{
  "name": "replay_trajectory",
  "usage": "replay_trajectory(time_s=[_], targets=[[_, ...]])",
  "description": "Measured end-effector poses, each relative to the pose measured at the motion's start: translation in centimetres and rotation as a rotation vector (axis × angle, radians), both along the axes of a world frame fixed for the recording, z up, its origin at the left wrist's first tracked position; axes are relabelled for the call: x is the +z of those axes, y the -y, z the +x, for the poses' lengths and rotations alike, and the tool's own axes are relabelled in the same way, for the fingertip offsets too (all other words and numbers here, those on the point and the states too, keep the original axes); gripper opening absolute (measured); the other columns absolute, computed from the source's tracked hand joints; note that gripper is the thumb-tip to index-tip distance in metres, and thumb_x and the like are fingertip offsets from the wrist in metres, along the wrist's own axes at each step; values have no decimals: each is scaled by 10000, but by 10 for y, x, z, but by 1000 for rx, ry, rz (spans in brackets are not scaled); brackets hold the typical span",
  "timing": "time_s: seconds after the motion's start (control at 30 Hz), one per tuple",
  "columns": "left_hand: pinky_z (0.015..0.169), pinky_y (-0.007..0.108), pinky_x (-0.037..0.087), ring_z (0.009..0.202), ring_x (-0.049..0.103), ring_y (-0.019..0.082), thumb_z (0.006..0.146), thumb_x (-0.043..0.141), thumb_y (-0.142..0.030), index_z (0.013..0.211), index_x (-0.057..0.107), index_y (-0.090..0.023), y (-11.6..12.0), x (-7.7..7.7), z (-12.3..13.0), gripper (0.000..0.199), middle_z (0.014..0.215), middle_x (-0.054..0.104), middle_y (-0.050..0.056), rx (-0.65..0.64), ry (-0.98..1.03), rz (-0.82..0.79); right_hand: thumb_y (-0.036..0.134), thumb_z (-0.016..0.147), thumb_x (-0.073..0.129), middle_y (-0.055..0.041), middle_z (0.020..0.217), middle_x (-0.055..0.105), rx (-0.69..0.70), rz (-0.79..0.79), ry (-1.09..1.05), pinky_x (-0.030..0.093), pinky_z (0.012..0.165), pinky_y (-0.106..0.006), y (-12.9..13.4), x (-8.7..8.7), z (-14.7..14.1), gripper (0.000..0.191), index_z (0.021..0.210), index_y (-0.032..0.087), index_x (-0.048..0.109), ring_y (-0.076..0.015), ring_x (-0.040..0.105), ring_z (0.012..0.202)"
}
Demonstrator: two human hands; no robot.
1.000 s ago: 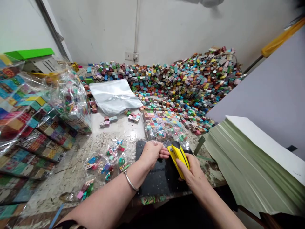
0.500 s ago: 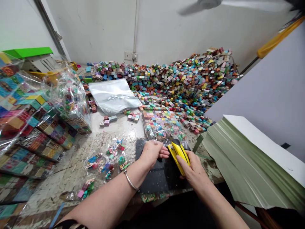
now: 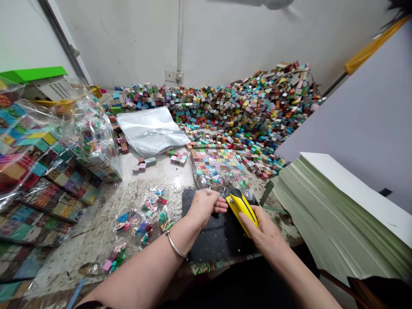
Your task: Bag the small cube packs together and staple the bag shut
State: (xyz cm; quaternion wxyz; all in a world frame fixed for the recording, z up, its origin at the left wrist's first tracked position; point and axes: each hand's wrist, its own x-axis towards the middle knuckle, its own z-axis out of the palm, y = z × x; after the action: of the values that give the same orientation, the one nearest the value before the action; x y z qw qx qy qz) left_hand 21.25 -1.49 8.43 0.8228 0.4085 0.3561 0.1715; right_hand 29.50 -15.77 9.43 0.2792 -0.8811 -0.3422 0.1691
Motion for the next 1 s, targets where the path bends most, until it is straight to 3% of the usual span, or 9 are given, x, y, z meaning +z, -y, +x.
replay_trajectory(time_s=[0.07,0.17,0.27,0.37,0.57,0.8,1.0], targets=[[476,207,517,449,591,103,812,479,-87,606,565,-59,0,-2,0,225,560,620,70,-3,10,0,514,799,409,-99,920,595,82,-40,74,463,777,-380,7,1,1,413,980,168,542,-240,562,870],[482,208,521,448,592,105,809,486,-97,603,580,-53,-1,-4,0,230,559,623,80,-15,20,0,504,826,371,-103,936,615,115,-58,113,450,808,-396,14,6,6,414,974,167,562,-249,568,900],[488,208,525,458,598,108,807,495,-107,606,587,-51,-1,-6,0,228,566,625,83,-17,22,3,418,858,346,-118,1014,608,125,34,246,445,854,-381,12,11,22,382,1021,155,570,-240,560,970],[487,207,527,468,602,109,807,510,-122,615,586,-55,-2,-7,0,217,577,627,81,-18,21,8,266,830,395,-121,1096,574,242,81,436,447,872,-381,2,9,43,337,1096,158,572,-237,543,1012],[476,201,525,456,594,104,811,515,-139,627,587,-61,-2,-6,-1,213,563,624,74,-25,11,6,54,719,478,-138,1155,546,421,-124,684,455,817,-391,-25,6,55,426,1122,152,573,-278,501,1036],[475,203,527,460,591,100,813,510,-140,636,588,-63,-2,-5,-1,208,586,633,78,-14,-7,4,109,827,453,-72,838,601,572,-167,714,407,712,-318,-35,13,54,177,832,182,614,-220,497,826],[478,204,528,471,599,103,806,517,-138,657,594,-62,4,-1,-6,184,619,645,86,0,-4,1,183,873,422,-59,790,631,607,-113,649,411,742,-300,-31,10,67,221,808,170,633,-196,527,787]])
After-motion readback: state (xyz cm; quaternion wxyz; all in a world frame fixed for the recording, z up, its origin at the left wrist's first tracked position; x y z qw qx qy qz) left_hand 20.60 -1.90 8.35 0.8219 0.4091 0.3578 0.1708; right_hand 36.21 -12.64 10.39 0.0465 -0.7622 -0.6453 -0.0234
